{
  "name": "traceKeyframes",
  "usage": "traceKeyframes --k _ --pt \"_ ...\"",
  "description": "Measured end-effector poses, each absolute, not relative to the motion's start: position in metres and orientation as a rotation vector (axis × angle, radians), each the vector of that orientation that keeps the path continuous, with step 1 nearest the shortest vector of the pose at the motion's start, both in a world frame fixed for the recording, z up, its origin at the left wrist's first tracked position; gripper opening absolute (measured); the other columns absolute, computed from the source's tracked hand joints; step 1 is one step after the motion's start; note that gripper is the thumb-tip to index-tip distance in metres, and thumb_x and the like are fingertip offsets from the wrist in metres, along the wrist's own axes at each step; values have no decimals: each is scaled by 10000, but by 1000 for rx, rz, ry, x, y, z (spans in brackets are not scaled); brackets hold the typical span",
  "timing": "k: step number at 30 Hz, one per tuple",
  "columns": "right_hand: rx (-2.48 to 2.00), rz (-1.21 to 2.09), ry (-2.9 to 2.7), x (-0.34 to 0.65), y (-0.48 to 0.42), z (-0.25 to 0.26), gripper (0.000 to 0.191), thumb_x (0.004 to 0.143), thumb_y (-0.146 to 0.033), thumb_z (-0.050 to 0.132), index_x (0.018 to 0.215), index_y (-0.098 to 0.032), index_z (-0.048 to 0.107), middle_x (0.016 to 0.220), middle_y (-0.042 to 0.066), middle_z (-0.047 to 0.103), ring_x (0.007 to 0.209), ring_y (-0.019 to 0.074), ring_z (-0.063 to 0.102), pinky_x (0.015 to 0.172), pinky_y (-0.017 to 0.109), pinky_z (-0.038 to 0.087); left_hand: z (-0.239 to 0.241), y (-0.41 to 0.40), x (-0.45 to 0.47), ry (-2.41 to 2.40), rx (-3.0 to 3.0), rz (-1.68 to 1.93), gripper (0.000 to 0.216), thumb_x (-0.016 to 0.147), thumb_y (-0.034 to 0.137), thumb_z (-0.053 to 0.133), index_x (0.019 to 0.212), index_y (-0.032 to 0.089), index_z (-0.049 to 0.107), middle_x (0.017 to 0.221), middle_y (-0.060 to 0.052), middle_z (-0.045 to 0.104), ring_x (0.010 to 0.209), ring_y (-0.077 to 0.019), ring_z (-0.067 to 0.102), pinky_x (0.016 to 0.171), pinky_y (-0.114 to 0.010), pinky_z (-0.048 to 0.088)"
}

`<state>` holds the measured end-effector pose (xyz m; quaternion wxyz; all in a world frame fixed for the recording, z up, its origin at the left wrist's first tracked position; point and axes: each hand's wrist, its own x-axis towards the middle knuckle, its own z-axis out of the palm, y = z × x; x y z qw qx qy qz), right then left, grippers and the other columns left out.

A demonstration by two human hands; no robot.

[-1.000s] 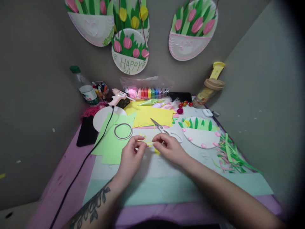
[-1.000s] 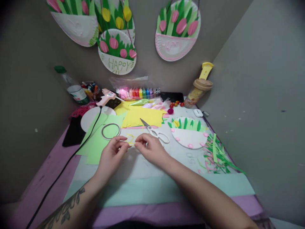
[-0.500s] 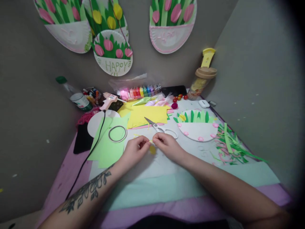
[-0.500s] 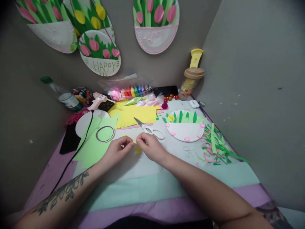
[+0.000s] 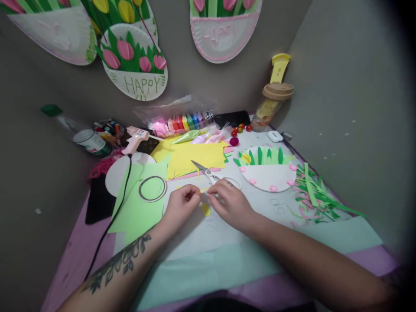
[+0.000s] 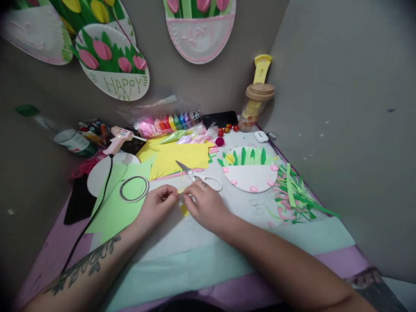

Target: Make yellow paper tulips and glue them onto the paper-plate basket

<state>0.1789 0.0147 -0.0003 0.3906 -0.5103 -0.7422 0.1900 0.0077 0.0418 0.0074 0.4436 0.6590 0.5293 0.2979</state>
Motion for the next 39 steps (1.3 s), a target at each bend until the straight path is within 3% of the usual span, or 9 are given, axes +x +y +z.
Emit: traceKeyframes --k 16,25,32,39 --pt "-1402 582 -1837 172 10 -2 129 809 -140 540 750 -204 635 733 16 621 702 149 579 660 263 434 9 31 7 1176 2270 744 150 855 229 489 849 184 632 806 -36 665 786 -160 597 739 -276 459" --pt "-1404 667 -1785 173 13 0 138 794 -129 534 722 -209 621 724 4 613 692 142 567 653 254 430 9 34 5 1186 2173 686 155 845 247 489 838 184 630 800 -33 660 751 -154 585 736 -281 461" --pt "-1354 449 -1912 172 10 -5 131 820 -140 496 743 -204 579 748 26 582 711 153 560 658 265 418 10 34 7 1198 2081 672 152 838 249 494 821 188 632 800 -18 666 725 -143 581 702 -252 445" --pt "-1406 485 -1652 181 18 5 139 761 -104 508 669 -207 520 690 4 548 674 149 535 617 255 414 14 37 5 1282 1830 738 145 804 252 497 743 168 598 716 4 619 646 -121 536 596 -220 407"
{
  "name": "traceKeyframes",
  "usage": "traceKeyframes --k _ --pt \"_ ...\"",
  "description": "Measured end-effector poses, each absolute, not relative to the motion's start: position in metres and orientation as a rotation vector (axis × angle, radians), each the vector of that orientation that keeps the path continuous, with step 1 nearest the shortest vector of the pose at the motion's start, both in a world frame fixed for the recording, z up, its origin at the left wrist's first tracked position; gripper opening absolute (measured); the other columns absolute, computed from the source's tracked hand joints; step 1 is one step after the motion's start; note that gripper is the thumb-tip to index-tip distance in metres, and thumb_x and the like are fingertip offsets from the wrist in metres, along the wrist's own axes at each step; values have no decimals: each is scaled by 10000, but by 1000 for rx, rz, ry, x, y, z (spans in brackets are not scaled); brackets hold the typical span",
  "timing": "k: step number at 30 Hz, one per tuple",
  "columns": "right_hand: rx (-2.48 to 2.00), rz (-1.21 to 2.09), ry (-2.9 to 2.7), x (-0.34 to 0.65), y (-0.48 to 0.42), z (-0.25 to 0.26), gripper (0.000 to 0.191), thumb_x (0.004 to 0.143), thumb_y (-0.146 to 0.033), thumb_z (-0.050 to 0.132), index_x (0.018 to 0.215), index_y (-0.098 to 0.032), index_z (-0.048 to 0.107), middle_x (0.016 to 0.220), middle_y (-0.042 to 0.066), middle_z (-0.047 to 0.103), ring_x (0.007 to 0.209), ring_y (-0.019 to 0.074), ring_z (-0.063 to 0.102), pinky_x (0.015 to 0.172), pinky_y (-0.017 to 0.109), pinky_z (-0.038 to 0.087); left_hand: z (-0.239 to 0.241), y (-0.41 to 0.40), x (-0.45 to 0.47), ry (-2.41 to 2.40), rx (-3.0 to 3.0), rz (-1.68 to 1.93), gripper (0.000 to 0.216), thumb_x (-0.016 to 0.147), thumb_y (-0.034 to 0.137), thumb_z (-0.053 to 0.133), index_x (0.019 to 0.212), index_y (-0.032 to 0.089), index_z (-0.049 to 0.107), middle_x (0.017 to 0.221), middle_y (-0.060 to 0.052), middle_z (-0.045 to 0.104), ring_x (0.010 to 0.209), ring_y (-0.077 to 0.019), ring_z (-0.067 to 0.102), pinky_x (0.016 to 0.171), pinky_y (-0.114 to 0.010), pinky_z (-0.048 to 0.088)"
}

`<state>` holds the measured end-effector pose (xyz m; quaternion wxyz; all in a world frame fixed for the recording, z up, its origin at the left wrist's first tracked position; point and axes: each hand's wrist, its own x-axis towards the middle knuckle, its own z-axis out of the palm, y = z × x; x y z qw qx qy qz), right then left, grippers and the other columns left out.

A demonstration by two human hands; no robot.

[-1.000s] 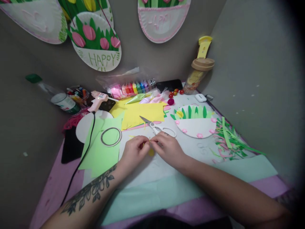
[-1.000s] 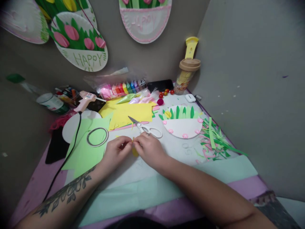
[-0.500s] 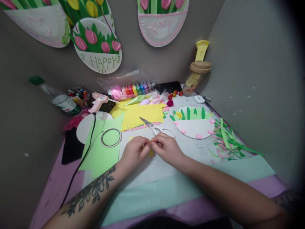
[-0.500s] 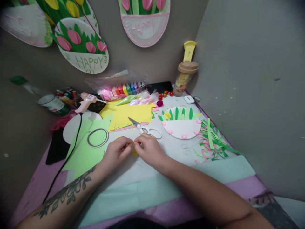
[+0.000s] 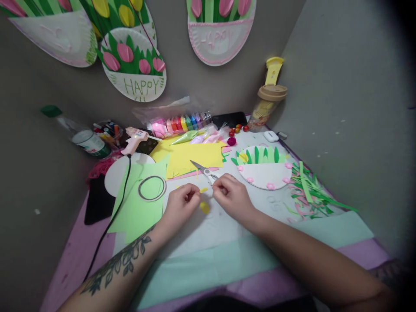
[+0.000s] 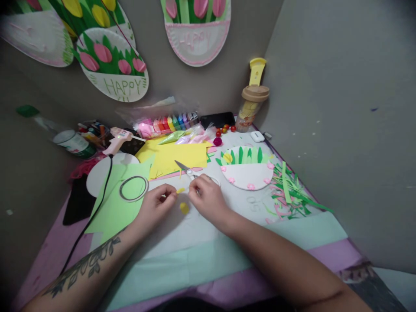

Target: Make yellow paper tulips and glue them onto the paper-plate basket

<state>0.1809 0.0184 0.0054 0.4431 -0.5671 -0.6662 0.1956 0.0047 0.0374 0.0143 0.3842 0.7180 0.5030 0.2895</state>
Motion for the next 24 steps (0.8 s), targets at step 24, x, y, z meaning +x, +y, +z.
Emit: traceKeyframes --k 24 --pt "-1150 32 -1928 186 25 -3 121 864 -143 536 927 -201 622 873 65 656 865 196 575 777 322 487 21 38 12 1175 1101 734 133 722 280 604 691 153 581 584 34 530 482 -52 346 453 -183 225"
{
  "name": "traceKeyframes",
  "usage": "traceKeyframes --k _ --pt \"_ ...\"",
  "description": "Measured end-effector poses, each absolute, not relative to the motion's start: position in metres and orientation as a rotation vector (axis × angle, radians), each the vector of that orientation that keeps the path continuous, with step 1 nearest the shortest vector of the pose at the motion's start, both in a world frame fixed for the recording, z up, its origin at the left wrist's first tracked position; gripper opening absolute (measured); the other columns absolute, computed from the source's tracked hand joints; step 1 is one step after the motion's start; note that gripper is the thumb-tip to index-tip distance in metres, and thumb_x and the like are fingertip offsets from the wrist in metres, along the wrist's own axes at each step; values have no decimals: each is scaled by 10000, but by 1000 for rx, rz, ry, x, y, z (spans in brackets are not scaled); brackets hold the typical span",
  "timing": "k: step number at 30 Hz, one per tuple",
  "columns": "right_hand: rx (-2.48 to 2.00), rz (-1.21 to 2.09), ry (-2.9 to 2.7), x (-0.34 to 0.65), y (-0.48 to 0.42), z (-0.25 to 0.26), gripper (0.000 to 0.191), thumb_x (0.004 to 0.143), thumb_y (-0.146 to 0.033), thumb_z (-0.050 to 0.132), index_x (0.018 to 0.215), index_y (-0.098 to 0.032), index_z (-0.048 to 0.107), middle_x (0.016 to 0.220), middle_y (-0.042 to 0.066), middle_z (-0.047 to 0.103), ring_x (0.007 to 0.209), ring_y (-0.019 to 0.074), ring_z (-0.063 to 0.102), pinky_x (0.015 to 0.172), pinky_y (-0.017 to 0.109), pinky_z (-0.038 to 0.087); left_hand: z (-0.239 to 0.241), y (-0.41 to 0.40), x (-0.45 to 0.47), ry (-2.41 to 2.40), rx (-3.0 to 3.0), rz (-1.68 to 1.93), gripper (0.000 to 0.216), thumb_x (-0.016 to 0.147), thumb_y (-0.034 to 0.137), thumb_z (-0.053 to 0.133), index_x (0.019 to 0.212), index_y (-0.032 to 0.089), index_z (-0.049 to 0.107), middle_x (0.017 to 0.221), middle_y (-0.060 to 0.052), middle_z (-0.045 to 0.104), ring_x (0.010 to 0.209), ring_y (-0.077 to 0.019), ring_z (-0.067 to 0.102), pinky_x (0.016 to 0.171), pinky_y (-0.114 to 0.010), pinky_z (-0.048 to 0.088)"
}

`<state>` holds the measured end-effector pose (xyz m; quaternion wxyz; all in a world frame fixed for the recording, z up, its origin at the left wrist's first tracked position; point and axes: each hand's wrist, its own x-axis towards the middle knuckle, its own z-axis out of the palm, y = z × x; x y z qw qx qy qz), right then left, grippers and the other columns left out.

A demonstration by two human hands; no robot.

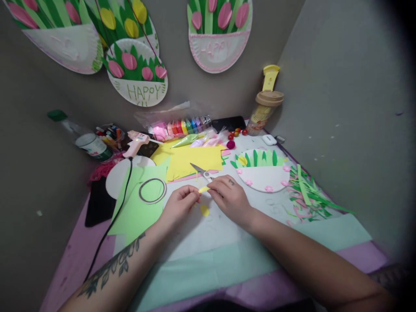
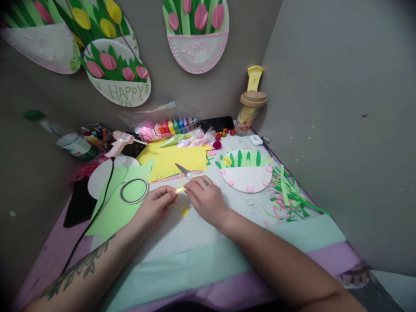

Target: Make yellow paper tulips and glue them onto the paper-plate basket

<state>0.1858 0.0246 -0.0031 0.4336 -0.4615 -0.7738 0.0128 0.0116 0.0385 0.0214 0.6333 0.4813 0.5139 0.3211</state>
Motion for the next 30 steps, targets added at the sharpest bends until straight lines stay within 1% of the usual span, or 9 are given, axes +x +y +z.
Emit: traceKeyframes --k 4,7,10,13,16,18,20,23,30 --pt "-1147 -138 -2013 188 22 0 143 843 -111 545 837 -215 642 828 45 652 776 176 539 706 291 461 21 38 10 1103 1010 651 151 731 287 580 676 150 552 564 35 482 456 -43 295 421 -181 180" --pt "-1139 -238 -2044 190 21 1 163 827 -92 546 823 -217 649 842 47 657 751 177 521 676 291 445 22 39 8 1060 942 588 142 729 279 565 675 152 528 571 38 456 445 -42 274 402 -187 147" --pt "-1151 -217 -1991 192 23 3 171 813 -76 546 816 -214 646 846 52 655 757 183 524 680 297 445 24 39 6 1035 949 559 125 738 272 554 698 156 528 587 37 459 449 -48 286 398 -190 151" --pt "-1175 25 -1864 189 24 5 151 815 -89 540 781 -207 627 800 47 630 794 181 551 730 302 457 25 39 5 1114 1232 718 125 768 273 555 718 158 550 637 23 515 523 -67 397 468 -182 290" --pt "-1207 363 -1762 185 23 8 126 796 -103 549 735 -199 605 759 30 613 782 166 575 721 288 456 25 38 4 1224 1645 924 116 775 273 600 831 172 602 796 1 593 627 -88 475 576 -203 386" --pt "-1249 534 -1725 182 21 10 118 773 -105 560 709 -195 602 734 18 610 727 152 568 656 267 439 25 38 2 1238 1822 962 129 792 283 604 871 183 625 850 -8 609 649 -97 488 586 -212 399" --pt "-1275 640 -1701 180 20 12 116 752 -101 564 692 -192 604 716 10 606 692 141 554 605 250 414 25 38 1 1216 1892 955 120 819 289 581 826 183 636 823 -13 610 688 -111 513 592 -213 406" --pt "-1265 709 -1682 178 19 13 122 728 -92 560 673 -190 605 699 2 598 693 135 544 597 240 397 25 38 1 1206 1865 930 147 830 279 556 746 177 618 765 -12 595 722 -125 537 594 -213 409" --pt "-1281 1007 -1543 175 18 12 92 688 -121 539 644 -181 592 688 -6 554 637 117 500 561 229 375 24 44 3 1203 1512 819 124 777 264 539 706 168 570 636 30 532 587 -99 468 564 -209 370"
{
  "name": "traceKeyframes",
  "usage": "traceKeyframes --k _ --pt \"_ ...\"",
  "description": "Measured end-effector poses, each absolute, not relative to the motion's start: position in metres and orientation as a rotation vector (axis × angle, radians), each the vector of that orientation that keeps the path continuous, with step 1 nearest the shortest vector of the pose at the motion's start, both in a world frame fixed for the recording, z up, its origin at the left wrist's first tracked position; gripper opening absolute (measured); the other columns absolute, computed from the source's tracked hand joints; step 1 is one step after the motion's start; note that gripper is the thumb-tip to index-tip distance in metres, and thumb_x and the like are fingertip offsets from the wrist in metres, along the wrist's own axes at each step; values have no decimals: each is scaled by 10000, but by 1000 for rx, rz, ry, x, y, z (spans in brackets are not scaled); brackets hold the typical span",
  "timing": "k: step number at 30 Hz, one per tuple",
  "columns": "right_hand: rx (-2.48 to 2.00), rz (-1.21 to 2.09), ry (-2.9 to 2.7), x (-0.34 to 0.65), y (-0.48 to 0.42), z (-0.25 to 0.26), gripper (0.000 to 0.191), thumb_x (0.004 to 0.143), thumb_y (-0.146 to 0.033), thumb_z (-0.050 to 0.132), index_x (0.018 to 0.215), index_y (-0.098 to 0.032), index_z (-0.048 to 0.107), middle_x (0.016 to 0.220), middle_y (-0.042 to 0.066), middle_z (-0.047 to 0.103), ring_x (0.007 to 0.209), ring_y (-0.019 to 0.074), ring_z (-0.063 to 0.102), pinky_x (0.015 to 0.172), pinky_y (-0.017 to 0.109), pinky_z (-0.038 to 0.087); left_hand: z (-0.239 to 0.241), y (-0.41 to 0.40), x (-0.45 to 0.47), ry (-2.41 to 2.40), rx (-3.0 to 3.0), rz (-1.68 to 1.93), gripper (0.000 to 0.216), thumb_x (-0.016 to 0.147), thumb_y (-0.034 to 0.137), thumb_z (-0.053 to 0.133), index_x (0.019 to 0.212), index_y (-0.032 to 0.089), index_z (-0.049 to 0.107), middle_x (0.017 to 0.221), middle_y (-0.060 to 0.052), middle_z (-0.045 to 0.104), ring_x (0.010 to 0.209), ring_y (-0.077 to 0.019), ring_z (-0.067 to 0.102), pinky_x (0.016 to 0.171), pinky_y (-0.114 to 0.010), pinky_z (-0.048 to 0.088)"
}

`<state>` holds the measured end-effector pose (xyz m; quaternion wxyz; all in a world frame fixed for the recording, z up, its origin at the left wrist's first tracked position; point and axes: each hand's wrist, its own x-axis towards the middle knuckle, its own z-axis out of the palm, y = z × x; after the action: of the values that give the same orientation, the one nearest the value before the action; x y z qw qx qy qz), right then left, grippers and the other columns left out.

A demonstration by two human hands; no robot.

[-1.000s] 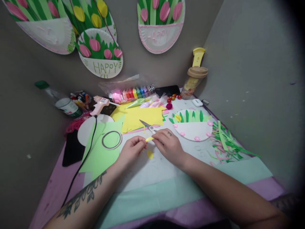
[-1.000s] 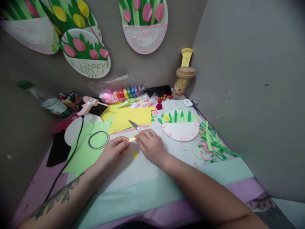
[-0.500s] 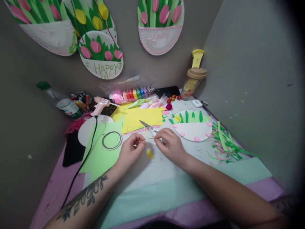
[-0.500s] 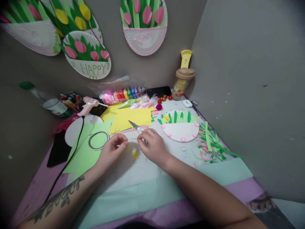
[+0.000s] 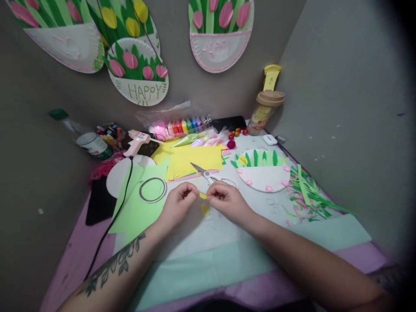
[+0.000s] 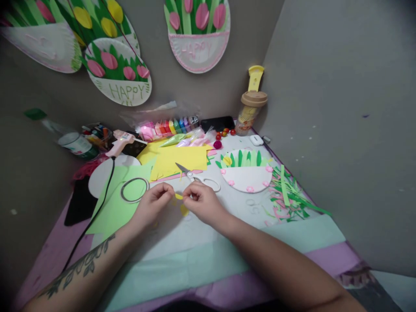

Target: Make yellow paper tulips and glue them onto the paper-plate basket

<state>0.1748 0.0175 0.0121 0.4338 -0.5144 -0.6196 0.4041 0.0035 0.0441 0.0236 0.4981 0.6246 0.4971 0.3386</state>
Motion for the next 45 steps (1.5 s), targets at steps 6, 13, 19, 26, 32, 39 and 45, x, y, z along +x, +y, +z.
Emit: traceKeyframes --k 6,13,19,26,32,39,45 --pt "-1328 1168 -1344 175 18 9 37 686 -183 560 652 -179 576 642 -18 551 618 123 503 560 231 400 28 49 -1 1275 1499 880 186 763 347 587 722 167 594 680 11 575 613 -110 485 581 -213 371" --pt "-1329 1111 -1410 172 16 8 49 698 -192 572 654 -177 588 654 -14 568 614 123 519 562 233 416 30 44 4 1240 1540 769 159 736 312 572 705 160 607 685 -2 595 639 -125 507 611 -225 388" --pt "-1352 1009 -1521 178 17 7 63 709 -171 561 686 -179 619 710 1 616 687 142 563 629 254 431 34 46 -3 1228 1555 744 162 740 316 567 703 161 593 681 5 588 646 -124 517 627 -230 397" --pt "-1404 1050 -1471 180 17 2 65 696 -186 564 703 -173 627 703 2 637 667 148 580 632 263 445 36 42 -4 1234 1639 663 215 763 359 575 800 154 630 769 -23 633 688 -138 537 621 -236 398" --pt "-1345 1032 -1514 179 16 -1 70 708 -176 552 692 -180 620 707 -4 629 660 139 580 615 253 452 30 41 4 1274 1531 676 257 751 391 591 824 146 621 781 -26 624 656 -128 520 595 -229 389" --pt "-1330 1108 -1491 177 15 0 104 741 -233 565 729 -172 649 719 10 662 645 137 596 593 251 468 31 40 1 1250 1464 802 192 758 357 568 712 171 564 638 26 531 568 -95 444 540 -204 344" --pt "-1352 882 -1874 186 14 4 218 746 -93 522 819 -183 707 823 31 693 736 146 620 676 264 475 35 45 -10 1220 1559 677 186 756 349 556 711 171 584 601 34 499 538 -93 404 515 -206 312"
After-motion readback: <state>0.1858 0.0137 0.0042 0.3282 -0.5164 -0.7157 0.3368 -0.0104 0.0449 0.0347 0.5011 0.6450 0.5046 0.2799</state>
